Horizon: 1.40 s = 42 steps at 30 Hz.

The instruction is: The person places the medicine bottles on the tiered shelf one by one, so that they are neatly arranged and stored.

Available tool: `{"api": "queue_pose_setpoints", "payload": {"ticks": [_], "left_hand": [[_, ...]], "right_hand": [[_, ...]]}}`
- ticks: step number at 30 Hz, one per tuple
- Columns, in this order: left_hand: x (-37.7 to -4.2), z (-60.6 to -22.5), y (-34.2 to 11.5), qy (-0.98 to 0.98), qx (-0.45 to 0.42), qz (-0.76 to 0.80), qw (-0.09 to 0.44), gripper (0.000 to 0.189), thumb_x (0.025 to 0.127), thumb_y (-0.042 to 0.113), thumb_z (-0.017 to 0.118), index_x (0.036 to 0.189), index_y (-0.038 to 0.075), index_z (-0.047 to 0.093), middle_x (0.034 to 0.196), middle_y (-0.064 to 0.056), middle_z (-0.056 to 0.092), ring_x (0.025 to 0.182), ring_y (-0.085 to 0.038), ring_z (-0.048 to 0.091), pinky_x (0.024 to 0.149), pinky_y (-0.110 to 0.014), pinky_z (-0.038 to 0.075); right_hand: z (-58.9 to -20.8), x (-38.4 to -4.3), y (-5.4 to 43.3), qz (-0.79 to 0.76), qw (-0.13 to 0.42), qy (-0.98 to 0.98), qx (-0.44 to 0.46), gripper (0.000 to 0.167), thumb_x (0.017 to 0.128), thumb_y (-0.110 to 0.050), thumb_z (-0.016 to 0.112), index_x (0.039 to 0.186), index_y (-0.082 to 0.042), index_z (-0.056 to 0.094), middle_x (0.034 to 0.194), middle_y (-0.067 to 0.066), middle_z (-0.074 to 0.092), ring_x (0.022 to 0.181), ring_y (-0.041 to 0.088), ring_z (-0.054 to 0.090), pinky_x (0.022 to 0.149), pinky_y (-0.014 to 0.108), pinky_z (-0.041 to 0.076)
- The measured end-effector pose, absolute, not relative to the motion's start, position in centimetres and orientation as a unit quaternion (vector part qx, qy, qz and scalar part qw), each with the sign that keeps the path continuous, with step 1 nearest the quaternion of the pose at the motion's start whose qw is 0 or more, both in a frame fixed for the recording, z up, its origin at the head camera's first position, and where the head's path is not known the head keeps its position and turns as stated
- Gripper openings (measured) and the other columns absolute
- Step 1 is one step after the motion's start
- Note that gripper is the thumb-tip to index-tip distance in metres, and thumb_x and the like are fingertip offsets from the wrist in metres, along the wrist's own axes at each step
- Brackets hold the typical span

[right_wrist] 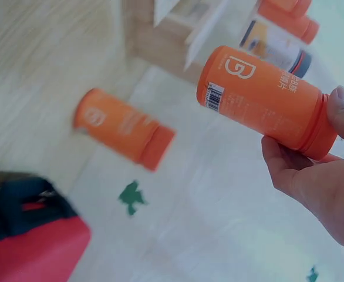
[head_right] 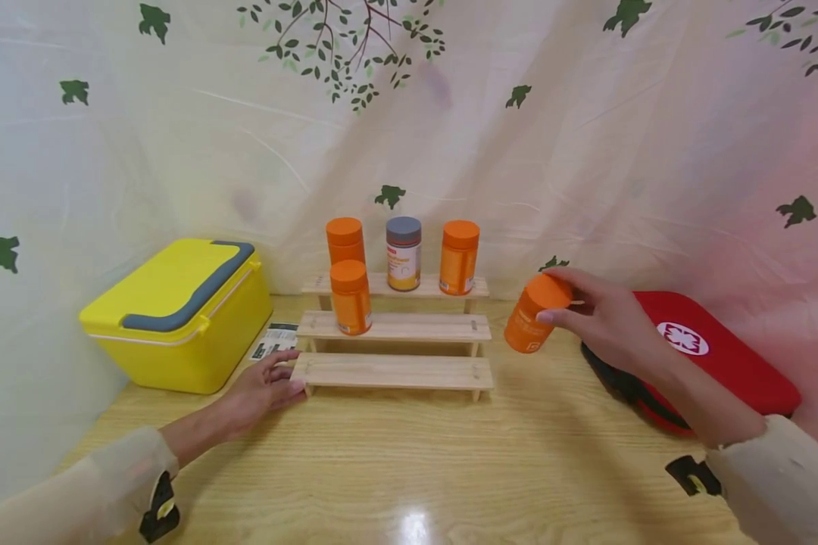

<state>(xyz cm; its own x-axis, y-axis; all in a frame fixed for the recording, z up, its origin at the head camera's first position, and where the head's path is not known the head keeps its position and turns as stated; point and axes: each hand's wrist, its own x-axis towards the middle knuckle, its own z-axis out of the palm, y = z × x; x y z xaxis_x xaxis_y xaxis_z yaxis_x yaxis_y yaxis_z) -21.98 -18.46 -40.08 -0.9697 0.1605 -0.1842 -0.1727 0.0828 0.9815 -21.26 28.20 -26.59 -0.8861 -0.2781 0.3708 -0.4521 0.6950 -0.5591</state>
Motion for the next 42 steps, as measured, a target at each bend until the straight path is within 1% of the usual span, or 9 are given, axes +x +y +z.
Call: {"api": "queue_pose_setpoints", "payload": {"ticks": [5,8,11,13,15,22,31,35,42], "left_hand": [[-21.9,-40.1,-18.5,0.724,-0.002,0.679,0.123,0.058,0.093,-0.006,0.056,0.145,0.001,0.029,0.126,-0.027,0.051,0.104,-0.028,0.06,0.092,-0.041,0.052],[-21.8,-40.2,-18.4,0.724,-0.003,0.678,0.124,0.058,0.093,-0.006,0.056,0.145,0.001,0.029,0.126,-0.027,0.051,0.104,-0.028,0.06,0.092,-0.041,0.052],[-21.7,-40.1,-18.4,0.724,-0.005,0.678,0.126,0.059,0.093,-0.006,0.055,0.145,0.001,0.029,0.127,-0.027,0.05,0.106,-0.03,0.06,0.093,-0.042,0.051],[-21.8,-40.1,-18.4,0.723,-0.007,0.679,0.127,0.059,0.093,-0.006,0.055,0.145,0.002,0.029,0.128,-0.027,0.05,0.107,-0.031,0.059,0.093,-0.042,0.051],[-21.8,-40.1,-18.4,0.723,-0.009,0.679,0.127,0.059,0.093,-0.006,0.055,0.145,0.002,0.029,0.128,-0.027,0.05,0.107,-0.031,0.059,0.093,-0.043,0.051],[-22.0,-40.1,-18.3,0.724,-0.013,0.678,0.126,0.059,0.093,-0.006,0.056,0.145,0.003,0.03,0.128,-0.026,0.05,0.106,-0.03,0.06,0.093,-0.041,0.051],[-22.0,-40.0,-18.3,0.724,-0.011,0.678,0.127,0.059,0.093,-0.006,0.056,0.145,0.004,0.03,0.129,-0.027,0.05,0.106,-0.03,0.06,0.093,-0.041,0.051],[-21.9,-39.9,-18.4,0.727,-0.01,0.675,0.127,0.059,0.093,-0.005,0.056,0.145,0.004,0.03,0.129,-0.026,0.05,0.107,-0.03,0.06,0.093,-0.041,0.051],[-21.9,-40.0,-18.4,0.727,-0.005,0.675,0.126,0.059,0.093,-0.005,0.055,0.145,0.003,0.029,0.129,-0.027,0.05,0.106,-0.029,0.06,0.093,-0.042,0.051]], "right_hand": [[-25.8,-21.5,25.7,0.343,0.104,-0.904,0.234,0.059,0.089,-0.017,0.07,0.141,-0.007,0.046,0.123,0.015,0.059,0.103,0.025,0.059,0.078,0.004,0.046],[-25.7,-22.1,24.2,0.347,0.082,-0.901,0.246,0.059,0.089,-0.02,0.07,0.142,-0.007,0.046,0.123,0.014,0.059,0.105,0.028,0.058,0.081,0.005,0.046],[-25.6,-22.8,22.6,0.354,0.065,-0.898,0.253,0.06,0.089,-0.021,0.07,0.141,-0.006,0.045,0.125,0.014,0.058,0.108,0.03,0.058,0.088,0.024,0.054],[-25.7,-23.3,21.7,0.36,0.058,-0.895,0.258,0.06,0.088,-0.02,0.07,0.141,-0.005,0.045,0.127,0.014,0.058,0.109,0.03,0.058,0.09,0.037,0.054],[-25.8,-23.9,20.6,0.371,0.049,-0.89,0.262,0.06,0.088,-0.018,0.07,0.141,-0.005,0.046,0.128,0.014,0.057,0.11,0.029,0.057,0.092,0.047,0.052],[-26.3,-25.6,17.3,0.413,0.021,-0.871,0.265,0.055,0.089,-0.015,0.069,0.139,-0.005,0.048,0.126,0.015,0.058,0.108,0.03,0.059,0.09,0.044,0.053],[-27.0,-26.8,14.5,0.421,0.029,-0.874,0.241,0.052,0.088,-0.017,0.071,0.136,-0.008,0.052,0.124,0.011,0.059,0.101,0.027,0.059,0.086,0.04,0.054],[-27.2,-27.1,13.9,0.423,0.034,-0.873,0.241,0.053,0.088,-0.016,0.072,0.136,-0.007,0.053,0.123,0.012,0.059,0.099,0.028,0.059,0.084,0.039,0.054],[-27.4,-27.8,13.2,0.424,0.025,-0.873,0.239,0.056,0.088,-0.015,0.071,0.138,-0.005,0.05,0.123,0.015,0.059,0.099,0.029,0.06,0.084,0.04,0.055]]}}
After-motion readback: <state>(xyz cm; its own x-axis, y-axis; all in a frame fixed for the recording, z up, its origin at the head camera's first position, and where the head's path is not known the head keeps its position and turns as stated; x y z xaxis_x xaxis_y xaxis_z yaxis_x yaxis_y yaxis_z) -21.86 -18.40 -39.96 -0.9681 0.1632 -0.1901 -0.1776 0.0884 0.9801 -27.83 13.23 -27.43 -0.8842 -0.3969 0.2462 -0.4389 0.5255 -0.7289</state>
